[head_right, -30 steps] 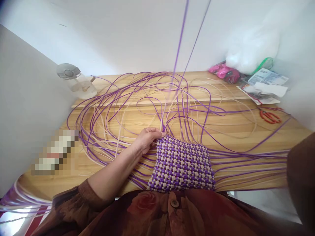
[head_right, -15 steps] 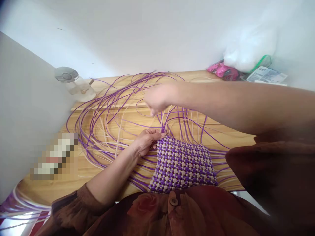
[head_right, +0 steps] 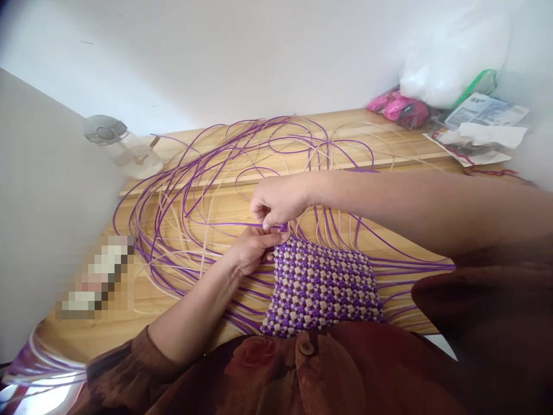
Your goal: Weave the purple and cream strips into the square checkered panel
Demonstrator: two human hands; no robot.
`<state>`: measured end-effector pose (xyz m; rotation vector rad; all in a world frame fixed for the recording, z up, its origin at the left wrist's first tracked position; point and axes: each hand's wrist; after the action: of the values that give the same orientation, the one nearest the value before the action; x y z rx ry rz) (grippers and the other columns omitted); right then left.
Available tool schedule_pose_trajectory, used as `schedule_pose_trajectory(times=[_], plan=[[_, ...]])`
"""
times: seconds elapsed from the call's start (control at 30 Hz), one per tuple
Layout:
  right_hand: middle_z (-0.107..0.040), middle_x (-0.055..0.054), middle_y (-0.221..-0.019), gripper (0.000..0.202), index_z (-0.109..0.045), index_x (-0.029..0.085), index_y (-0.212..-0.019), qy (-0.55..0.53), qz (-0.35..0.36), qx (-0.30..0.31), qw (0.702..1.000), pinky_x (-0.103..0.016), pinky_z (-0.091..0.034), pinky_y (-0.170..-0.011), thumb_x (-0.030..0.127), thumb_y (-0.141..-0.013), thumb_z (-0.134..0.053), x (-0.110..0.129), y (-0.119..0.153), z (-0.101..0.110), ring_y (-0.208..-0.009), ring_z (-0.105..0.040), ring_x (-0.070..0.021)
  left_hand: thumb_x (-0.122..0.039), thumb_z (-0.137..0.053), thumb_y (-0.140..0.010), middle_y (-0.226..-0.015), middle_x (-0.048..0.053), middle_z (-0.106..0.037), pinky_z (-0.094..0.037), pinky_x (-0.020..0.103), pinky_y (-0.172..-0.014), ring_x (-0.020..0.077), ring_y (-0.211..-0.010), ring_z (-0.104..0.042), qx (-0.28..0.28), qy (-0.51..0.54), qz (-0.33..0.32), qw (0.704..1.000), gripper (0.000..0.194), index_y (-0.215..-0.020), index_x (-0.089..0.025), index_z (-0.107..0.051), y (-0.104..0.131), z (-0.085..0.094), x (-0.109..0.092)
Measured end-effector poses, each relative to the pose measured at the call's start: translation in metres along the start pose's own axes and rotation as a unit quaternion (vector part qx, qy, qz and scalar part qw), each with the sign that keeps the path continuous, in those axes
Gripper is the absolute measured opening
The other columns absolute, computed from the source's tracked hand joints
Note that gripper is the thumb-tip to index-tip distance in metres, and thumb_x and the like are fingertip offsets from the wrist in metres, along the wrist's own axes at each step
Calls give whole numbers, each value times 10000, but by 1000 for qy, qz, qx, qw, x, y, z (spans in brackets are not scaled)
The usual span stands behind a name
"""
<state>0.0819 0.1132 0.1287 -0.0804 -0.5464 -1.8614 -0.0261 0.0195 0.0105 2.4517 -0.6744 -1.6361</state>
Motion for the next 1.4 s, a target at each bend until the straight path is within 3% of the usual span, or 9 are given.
schedule_pose_trajectory(times=[0.13, 0.27, 0.47, 0.63, 0.83, 1.07, 1.17, 1.27, 1.4], plan=[[-674, -19, -720, 123, -707, 148, -765, 72, 32, -7, 997, -256, -301, -596, 127, -779, -587, 4, -8, -14, -621, -491, -106, -222, -909, -504, -675, -14, -612, -258, 174, -393, 52, -509, -483, -58, 37, 5, 998, 369, -743, -122, -646, 2, -5, -3], [-663, 5, -674, 187, -708, 165, -765, 43, 54, 13, 998, -264, -283, -568, 96, -779, -536, 4, -9, -19, -565, -453, -100, -165, -926, -420, -656, -19, -605, -241, 165, -373, 58, -507, -491, -57, 71, 18, 996, 433, -726, -125, -622, 3, -7, -5], [-635, 7, -680, 163, -684, 151, -761, 20, 55, -1, 998, -266, -258, -567, 95, -807, -538, 6, -8, -16, -573, -415, -92, -139, -887, -511, -626, -42, -569, -309, 143, -349, 46, -464, -466, -59, 96, 51, 992, 373, -761, -137, -610, 2, -3, -4], [-622, -3, -712, 160, -653, 150, -766, -12, -9, -169, 986, -254, -311, -620, 197, -891, -565, 6, 21, -29, -640, -489, -106, -153, -871, -569, -681, -38, -578, -390, 136, -364, 52, -503, -508, -14, 93, 70, 993, 345, -819, -141, -634, 1, 3, -7], [-689, -30, -867, 121, -718, 184, -870, 18, -7, -322, 947, -302, -424, -830, 268, -899, -636, 13, 80, -83, -853, -599, -163, -249, -882, -599, -599, -45, -526, -386, 140, -357, 45, -455, -468, 6, 89, 81, 993, 322, -702, -126, -603, 0, 5, -8], [-701, -55, -880, 51, -712, 166, -891, 59, -45, -493, 867, -341, -447, -847, 188, -870, -671, 33, 62, -119, -849, -570, -179, -253, -914, -536, -597, -31, -556, -405, 146, -377, 62, -487, -504, 9, 84, 65, 994, 364, -706, -121, -621, -1, 6, -5], [-658, -36, -789, 87, -651, 168, -779, -16, -62, -495, 866, -326, -435, -791, 163, -866, -647, 42, 64, -115, -792, -556, -160, -253, -909, -551, -589, -31, -549, -399, 149, -377, 60, -475, -498, 1, 74, 66, 995, 354, -692, -116, -615, -1, 5, -5], [-591, 0, -720, 124, -581, 175, -744, -135, -91, -422, 892, -287, -414, -685, 169, -847, -649, 49, 79, -111, -696, -525, -124, -277, -911, -557, -591, -31, -541, -409, 155, -390, 57, -477, -493, 10, 73, 63, 995, 366, -679, -110, -608, 0, 4, -7], [-626, -13, -823, 101, -583, 182, -817, -142, -85, -412, 896, -294, -434, -754, 202, -843, -678, 51, 86, -114, -791, -560, -140, -305, -908, -576, -608, -28, -541, -419, 154, -419, 53, -498, -498, 18, 67, 58, 996, 374, -701, -99, -622, 0, 5, -7]])
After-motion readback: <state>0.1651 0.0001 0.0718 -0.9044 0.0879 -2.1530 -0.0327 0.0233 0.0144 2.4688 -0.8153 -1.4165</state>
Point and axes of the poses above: each hand's wrist, its own y-axis away from the middle knuckle, its own z-axis out of the back of the hand, x = y × z
